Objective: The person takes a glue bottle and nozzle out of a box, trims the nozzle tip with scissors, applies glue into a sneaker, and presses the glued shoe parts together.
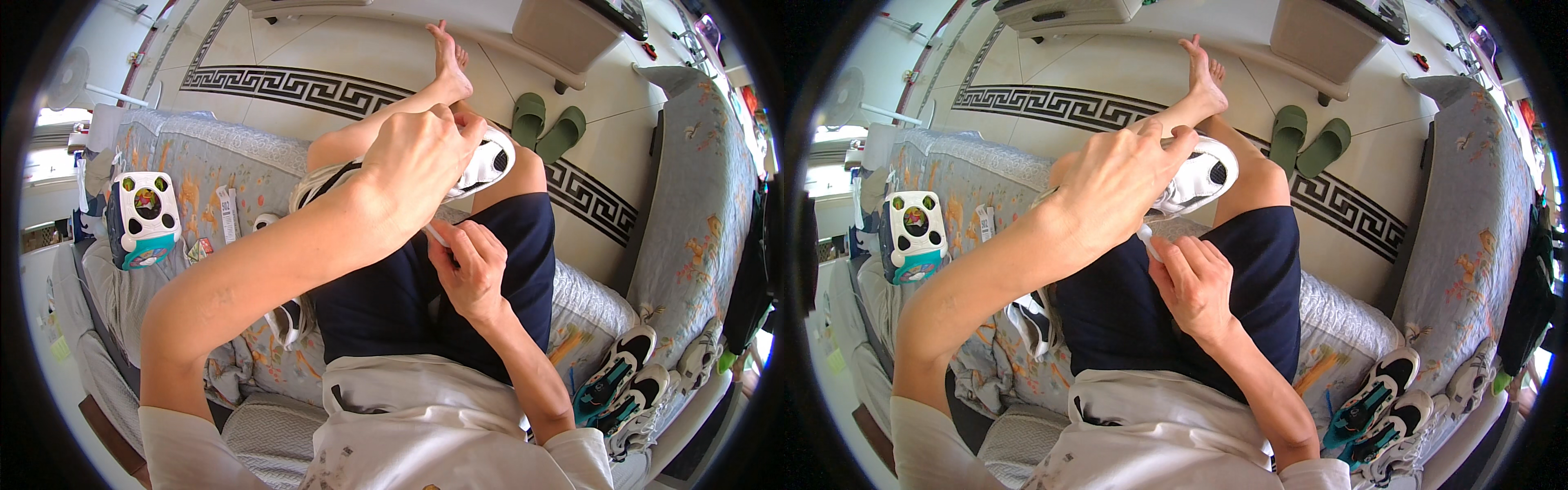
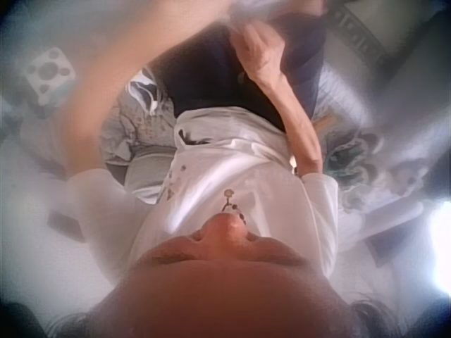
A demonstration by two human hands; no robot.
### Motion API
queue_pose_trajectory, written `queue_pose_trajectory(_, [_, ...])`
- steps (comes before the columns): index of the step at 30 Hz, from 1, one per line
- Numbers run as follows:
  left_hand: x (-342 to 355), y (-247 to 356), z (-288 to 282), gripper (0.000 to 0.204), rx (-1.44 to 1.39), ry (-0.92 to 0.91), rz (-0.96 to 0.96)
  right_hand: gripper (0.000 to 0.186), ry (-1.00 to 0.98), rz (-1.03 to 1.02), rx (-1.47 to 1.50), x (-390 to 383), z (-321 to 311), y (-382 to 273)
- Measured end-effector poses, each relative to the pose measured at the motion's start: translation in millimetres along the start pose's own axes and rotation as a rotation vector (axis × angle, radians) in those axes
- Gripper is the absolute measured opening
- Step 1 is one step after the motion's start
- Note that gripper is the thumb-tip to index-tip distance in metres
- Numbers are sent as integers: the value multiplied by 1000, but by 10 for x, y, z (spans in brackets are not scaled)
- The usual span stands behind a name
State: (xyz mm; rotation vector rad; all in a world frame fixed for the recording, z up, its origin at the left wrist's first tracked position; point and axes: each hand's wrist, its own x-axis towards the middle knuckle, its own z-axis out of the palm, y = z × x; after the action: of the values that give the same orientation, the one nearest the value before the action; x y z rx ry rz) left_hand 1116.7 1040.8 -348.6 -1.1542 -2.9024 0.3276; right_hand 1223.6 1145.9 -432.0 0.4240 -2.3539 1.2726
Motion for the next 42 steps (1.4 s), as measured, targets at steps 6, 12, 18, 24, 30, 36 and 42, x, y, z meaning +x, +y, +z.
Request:
queue_pose_trajectory(6, [25, 28, -40, 52, 0, -25, -7, 28, -11, 39, 61, -36, 8, -47])
queue_pose_trajectory(12, [14, 41, 2, 48, -45, 16, -1, 35, 42, -20, 56, -12, 53, -14])
queue_pose_trajectory(18, [49, 109, 135, 37, -34, 99, -28, 24, 57, -17, 82, 2, 93, -81])
queue_pose_trajectory(24, [78, 114, 155, 39, 107, 90, 9, 25, 30, 0, 76, -7, 60, -62])
queue_pose_trajectory(30, [61, 184, 18, 42, 100, -12, -6, 33, 29, -9, 29, -16, -40, 3])
queue_pose_trajectory(36, [36, 152, -13, 46, 87, -38, 12, 35, 10, -7, -4, -54, -100, 53])
queue_pose_trajectory(42, [28, 160, -52, 50, 114, -46, 40, 34, 42, -13, -31, -83, -160, 120])
